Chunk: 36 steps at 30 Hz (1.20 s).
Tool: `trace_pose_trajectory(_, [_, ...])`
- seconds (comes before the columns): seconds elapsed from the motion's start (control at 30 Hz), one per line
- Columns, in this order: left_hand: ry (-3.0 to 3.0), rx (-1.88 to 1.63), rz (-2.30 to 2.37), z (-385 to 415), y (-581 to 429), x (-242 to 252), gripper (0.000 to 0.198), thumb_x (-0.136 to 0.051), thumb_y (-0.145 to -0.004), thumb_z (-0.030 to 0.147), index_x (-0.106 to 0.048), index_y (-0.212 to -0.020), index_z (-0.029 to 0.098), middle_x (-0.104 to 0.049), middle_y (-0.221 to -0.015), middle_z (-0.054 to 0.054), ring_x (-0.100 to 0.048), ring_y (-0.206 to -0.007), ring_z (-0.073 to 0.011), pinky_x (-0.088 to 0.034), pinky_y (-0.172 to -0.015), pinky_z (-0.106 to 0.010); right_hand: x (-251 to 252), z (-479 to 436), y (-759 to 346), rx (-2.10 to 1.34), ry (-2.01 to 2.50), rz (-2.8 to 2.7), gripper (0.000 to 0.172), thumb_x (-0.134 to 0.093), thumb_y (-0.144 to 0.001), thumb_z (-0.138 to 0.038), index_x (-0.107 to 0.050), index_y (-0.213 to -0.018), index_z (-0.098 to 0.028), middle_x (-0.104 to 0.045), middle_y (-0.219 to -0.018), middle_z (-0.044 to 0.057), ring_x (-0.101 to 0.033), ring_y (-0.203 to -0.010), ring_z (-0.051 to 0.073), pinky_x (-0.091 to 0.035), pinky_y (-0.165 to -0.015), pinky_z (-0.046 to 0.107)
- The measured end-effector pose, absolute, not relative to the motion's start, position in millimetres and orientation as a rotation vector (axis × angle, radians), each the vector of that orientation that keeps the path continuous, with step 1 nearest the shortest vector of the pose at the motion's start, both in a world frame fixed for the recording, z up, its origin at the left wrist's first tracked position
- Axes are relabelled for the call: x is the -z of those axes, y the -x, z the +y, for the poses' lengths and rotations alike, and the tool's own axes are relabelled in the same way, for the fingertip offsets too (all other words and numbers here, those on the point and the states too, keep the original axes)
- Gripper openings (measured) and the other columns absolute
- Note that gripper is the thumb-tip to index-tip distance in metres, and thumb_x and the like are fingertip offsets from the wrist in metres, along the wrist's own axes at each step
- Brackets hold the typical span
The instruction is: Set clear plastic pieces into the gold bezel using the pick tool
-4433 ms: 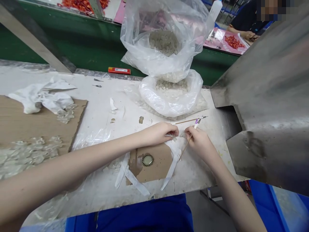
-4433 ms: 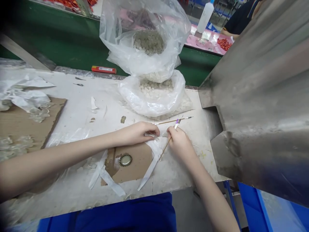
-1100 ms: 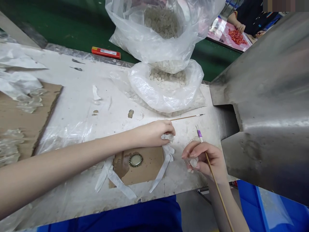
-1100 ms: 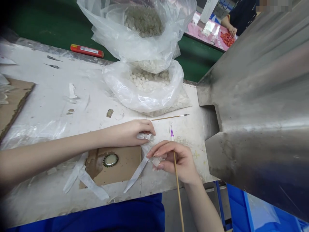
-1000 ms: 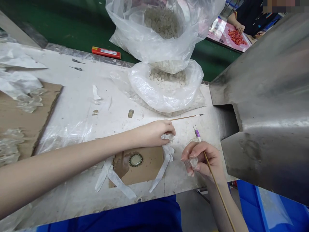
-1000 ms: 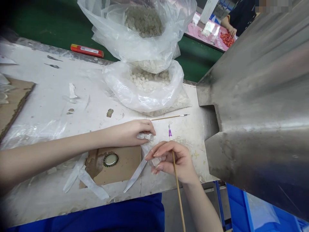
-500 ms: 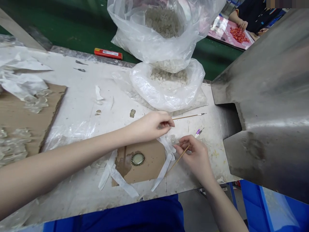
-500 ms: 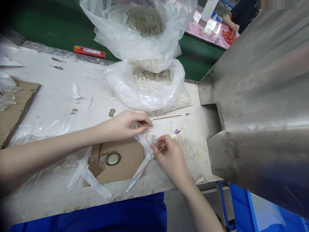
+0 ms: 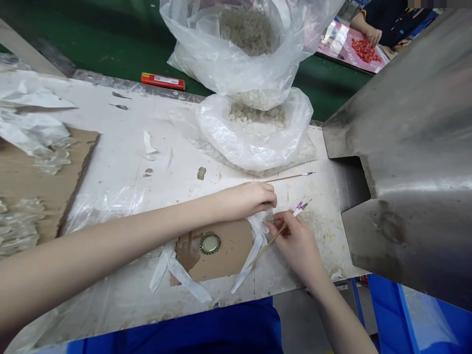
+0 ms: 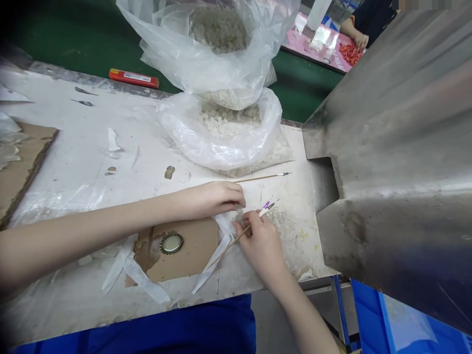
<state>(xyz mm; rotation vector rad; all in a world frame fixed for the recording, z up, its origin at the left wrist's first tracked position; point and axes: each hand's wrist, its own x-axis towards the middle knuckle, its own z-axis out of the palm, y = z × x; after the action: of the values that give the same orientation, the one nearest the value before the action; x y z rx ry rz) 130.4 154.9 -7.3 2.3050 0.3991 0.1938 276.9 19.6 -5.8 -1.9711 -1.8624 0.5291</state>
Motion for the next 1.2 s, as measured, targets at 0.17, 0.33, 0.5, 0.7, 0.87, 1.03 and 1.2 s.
trace_pose_trajectory(0.17, [-2.308, -0.212, 0.403, 156, -135, 5, 0.018, -0.061, -0.091, 0.002, -0.073, -0.091, 0.016, -0.074, -0.096, -0.007, -0.072, -0.09, -0.0208, -0.054, -0.081, -0.027, 7, 20, -278, -0.507, 1.945, -1.871, 0.007, -0.066, -0.087, -0.017, -0.065, -0.085, -0.023, -0.074, -0.074, 0.003, -0.069, -0.068, 0.023, -0.052, -0.061, 0.029])
trace_pose_trajectory(0.33, [-2.317, -0.28, 0.492, 156, -115, -5, 0.019, -0.054, -0.096, 0.007, -0.072, -0.099, 0.015, -0.075, -0.099, -0.009, -0.071, -0.091, -0.0229, -0.055, -0.08, -0.03, -9, 13, -295, -0.443, 1.934, -1.845, 0.014, -0.055, -0.091, -0.015, -0.065, -0.087, -0.023, -0.07, -0.073, 0.004, -0.066, -0.063, 0.022, -0.05, -0.058, 0.03])
trace_pose_trajectory(0.5, [-2.386, -0.228, 0.326, 144, -107, -7, 0.021, -0.06, -0.091, 0.003, -0.072, -0.102, 0.017, -0.076, -0.1, -0.007, -0.07, -0.09, -0.0215, -0.053, -0.081, -0.028, -21, 15, -311, -0.461, 1.871, -1.876, 0.018, -0.051, -0.092, -0.012, -0.065, -0.091, -0.023, -0.071, -0.082, 0.005, -0.068, -0.069, 0.022, -0.053, -0.063, 0.03])
trace_pose_trajectory(0.7, [-2.503, -0.186, 0.124, 139, -114, -2, 0.031, -0.05, -0.09, -0.006, -0.071, -0.099, 0.015, -0.077, -0.103, -0.01, -0.062, -0.093, -0.0252, -0.049, -0.08, -0.032, -9, 35, -313, -0.614, 1.66, -2.0, 0.025, -0.048, -0.094, -0.01, -0.067, -0.103, -0.024, -0.079, -0.109, 0.007, -0.074, -0.09, 0.021, -0.058, -0.073, 0.03])
trace_pose_trajectory(0.87, [-2.529, -0.198, 0.093, 147, -113, -3, 0.029, -0.047, -0.095, -0.002, -0.067, -0.089, 0.018, -0.071, -0.089, -0.007, -0.058, -0.084, -0.0227, -0.048, -0.078, -0.031, -1, 45, -312, -0.675, 1.564, -2.06, 0.026, -0.049, -0.094, -0.006, -0.069, -0.099, -0.022, -0.08, -0.101, 0.005, -0.073, -0.091, 0.021, -0.057, -0.08, 0.031])
trace_pose_trajectory(1.03, [-2.505, -0.212, 0.1, 147, -114, -1, 0.024, -0.048, -0.1, 0.005, -0.065, -0.089, 0.017, -0.069, -0.088, -0.006, -0.058, -0.083, -0.0217, -0.048, -0.077, -0.03, 1, 45, -311, -0.668, 1.576, -2.07, 0.023, -0.052, -0.093, -0.004, -0.069, -0.094, -0.02, -0.078, -0.092, 0.007, -0.07, -0.086, 0.022, -0.054, -0.078, 0.032])
trace_pose_trajectory(1.2, [-2.458, -0.201, 0.107, 146, -116, 1, 0.022, -0.05, -0.1, 0.005, -0.066, -0.091, 0.017, -0.071, -0.09, -0.007, -0.061, -0.085, -0.0209, -0.049, -0.078, -0.029, -1, 44, -314, -0.676, 1.593, -2.09, 0.023, -0.054, -0.09, -0.001, -0.068, -0.089, -0.02, -0.075, -0.086, 0.006, -0.068, -0.081, 0.021, -0.051, -0.074, 0.03])
